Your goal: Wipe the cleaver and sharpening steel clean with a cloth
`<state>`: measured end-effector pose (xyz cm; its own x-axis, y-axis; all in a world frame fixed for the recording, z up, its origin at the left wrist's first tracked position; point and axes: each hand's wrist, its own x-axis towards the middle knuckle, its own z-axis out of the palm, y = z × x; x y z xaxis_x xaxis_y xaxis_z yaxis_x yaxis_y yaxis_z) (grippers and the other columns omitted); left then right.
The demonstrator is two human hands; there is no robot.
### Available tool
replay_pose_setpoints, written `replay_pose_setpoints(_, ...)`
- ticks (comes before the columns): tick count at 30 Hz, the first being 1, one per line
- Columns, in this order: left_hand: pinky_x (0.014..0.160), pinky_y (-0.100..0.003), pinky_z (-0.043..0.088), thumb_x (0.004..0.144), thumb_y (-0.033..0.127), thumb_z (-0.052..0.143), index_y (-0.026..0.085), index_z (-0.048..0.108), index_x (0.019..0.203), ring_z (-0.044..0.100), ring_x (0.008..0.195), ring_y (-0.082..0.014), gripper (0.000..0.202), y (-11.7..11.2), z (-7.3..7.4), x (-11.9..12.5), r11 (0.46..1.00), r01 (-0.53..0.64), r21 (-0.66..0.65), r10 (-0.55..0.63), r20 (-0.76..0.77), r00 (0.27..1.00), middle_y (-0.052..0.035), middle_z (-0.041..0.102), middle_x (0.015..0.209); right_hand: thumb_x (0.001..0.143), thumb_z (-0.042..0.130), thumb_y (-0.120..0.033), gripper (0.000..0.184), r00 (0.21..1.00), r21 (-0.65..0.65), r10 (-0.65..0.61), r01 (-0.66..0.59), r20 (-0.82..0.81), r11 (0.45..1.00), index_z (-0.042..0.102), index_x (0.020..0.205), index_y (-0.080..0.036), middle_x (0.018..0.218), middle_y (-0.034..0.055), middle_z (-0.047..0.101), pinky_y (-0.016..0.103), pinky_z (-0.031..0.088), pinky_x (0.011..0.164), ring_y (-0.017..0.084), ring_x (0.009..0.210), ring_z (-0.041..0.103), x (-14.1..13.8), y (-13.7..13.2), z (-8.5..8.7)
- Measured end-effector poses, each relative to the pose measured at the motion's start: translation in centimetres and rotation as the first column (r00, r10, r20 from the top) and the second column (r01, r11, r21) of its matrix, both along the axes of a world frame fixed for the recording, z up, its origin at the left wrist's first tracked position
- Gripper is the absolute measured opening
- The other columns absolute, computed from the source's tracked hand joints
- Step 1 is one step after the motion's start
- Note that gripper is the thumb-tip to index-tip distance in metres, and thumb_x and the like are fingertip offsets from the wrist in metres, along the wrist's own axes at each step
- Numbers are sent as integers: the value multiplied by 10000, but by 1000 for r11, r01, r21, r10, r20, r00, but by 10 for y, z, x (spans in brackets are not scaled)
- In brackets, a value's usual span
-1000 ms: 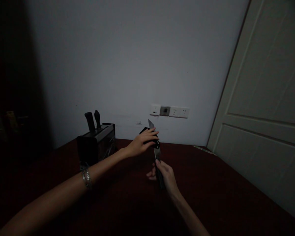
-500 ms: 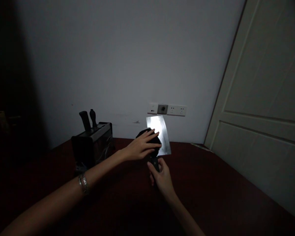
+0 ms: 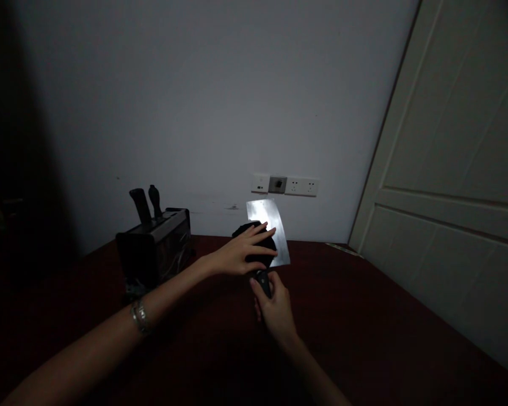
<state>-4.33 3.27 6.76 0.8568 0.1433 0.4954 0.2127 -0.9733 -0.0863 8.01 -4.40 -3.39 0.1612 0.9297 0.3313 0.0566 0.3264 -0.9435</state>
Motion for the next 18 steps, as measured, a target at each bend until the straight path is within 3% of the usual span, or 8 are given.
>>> replay_pose_setpoints(6, 1066, -525, 163, 812, 308, 562, 290, 500, 1217, 57, 1355, -255, 410, 1, 4, 2, 1000, -17, 24, 18, -30, 999, -17, 192, 1464, 759, 579, -432, 255, 1000, 33, -4, 3, 27, 999, 460, 754, -206, 449, -86, 430, 166, 296, 279, 65, 313, 381, 5, 0, 1)
replay_pose_setpoints(12, 1056, -549, 169, 748, 189, 613, 288, 526, 1189, 104, 1349, -272, 460, -4, 8, -4, 999, -13, -30, 11, -72, 997, -23, 216, 1456, 721, 611, -444, 293, 998, -31, 52, -53, -27, 998, 446, 740, -203, 437, -90, 447, 162, 290, 256, 66, 298, 376, 6, -3, 11)
replay_pose_setpoints(18, 1060, -526, 181, 791, 256, 591, 264, 548, 1163, 118, 1348, -260, 375, -3, 4, -2, 1000, -11, 1, 11, -29, 1000, -45, 252, 1444, 724, 601, -442, 269, 1000, -2, 6, -6, 13, 1000, 473, 740, -206, 433, -80, 443, 182, 291, 273, 76, 301, 385, 7, -1, 3)
